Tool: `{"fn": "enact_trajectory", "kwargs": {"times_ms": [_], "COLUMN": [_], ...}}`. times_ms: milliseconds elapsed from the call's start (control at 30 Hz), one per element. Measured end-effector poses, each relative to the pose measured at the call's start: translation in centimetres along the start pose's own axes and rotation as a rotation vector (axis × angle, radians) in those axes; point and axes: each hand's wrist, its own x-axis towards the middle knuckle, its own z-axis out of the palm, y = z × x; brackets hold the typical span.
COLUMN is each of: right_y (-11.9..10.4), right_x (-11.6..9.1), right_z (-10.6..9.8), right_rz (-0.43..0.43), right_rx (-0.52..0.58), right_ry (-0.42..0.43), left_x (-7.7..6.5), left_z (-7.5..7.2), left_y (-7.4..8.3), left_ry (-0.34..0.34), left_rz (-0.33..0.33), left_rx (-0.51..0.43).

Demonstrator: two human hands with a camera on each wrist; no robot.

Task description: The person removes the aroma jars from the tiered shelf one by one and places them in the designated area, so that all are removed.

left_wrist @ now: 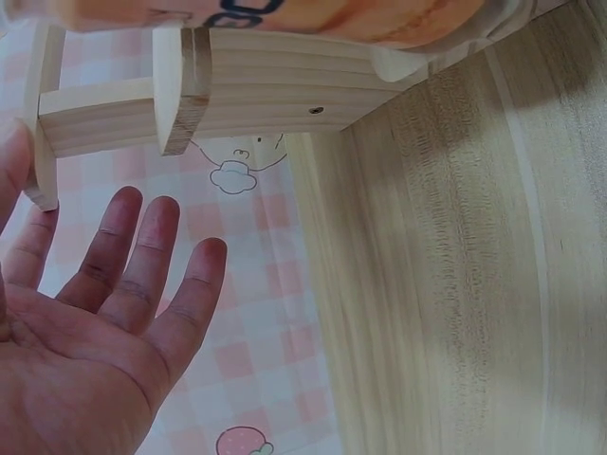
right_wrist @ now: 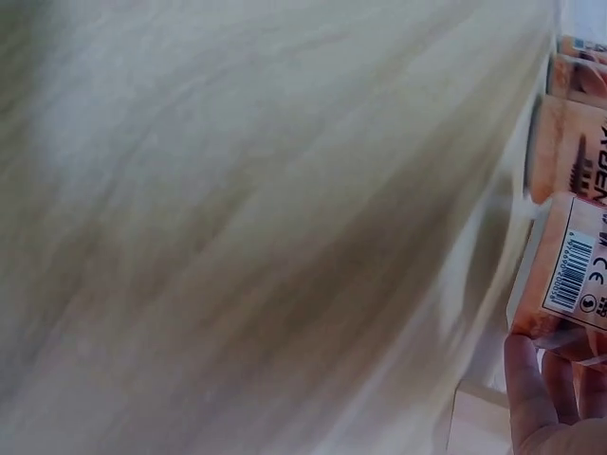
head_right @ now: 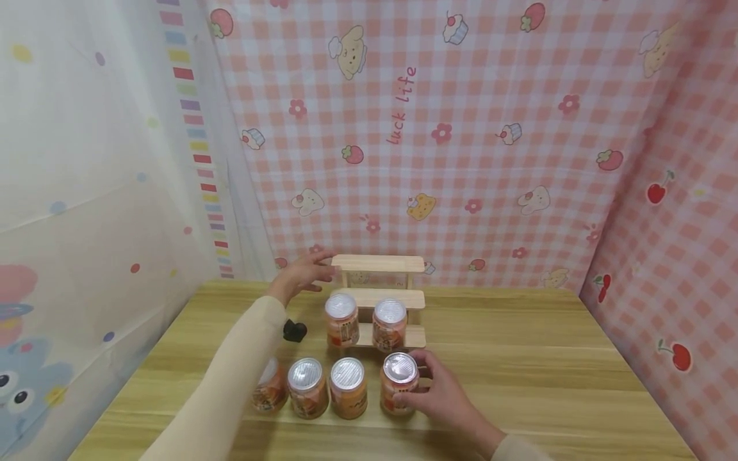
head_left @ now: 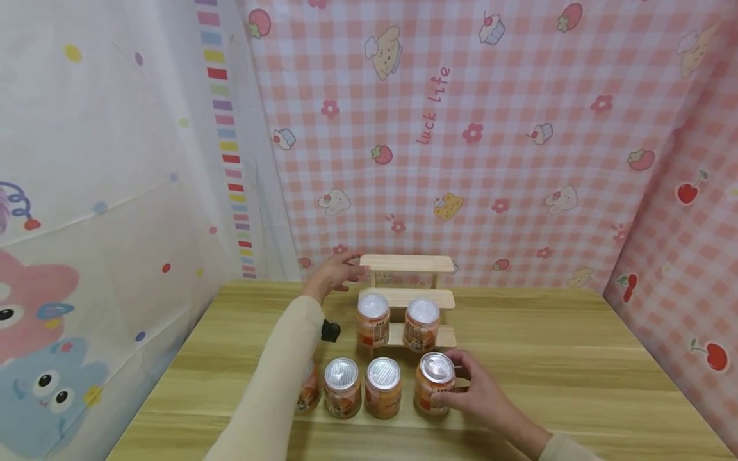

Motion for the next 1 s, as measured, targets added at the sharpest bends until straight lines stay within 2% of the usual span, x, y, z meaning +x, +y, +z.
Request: {"fn": "enact_trajectory", "kwargs": {"times_ms": [367,533,833,1000], "right_y": [0.8,1.1,0.8,0.2], "right_x": [0.3,0.2,0.0,-0.2], "right_z": [1.3,1.7,1.3,0.5], "right_rz": [-0.048,-0.025,-0.037,-0.028], "right_rx": [0.007,-0.020,-0.039,-0.055], "right_ry": [-0.041,-0.064,-0.082,-0.030], "left_x": [0.2,0.1,0.1,0.2], "left_z": [0.0,-0.1,0.0,0.0], "left_y": [0.0,0.0,-0.1,-0.2], "left_ry": [-0.004,-0.003,0.011,0.003], "left_rz": [0.005,0.002,-0.005,0.006], "left_rx": [-0.028,-0.016,0.004,0.010]}}
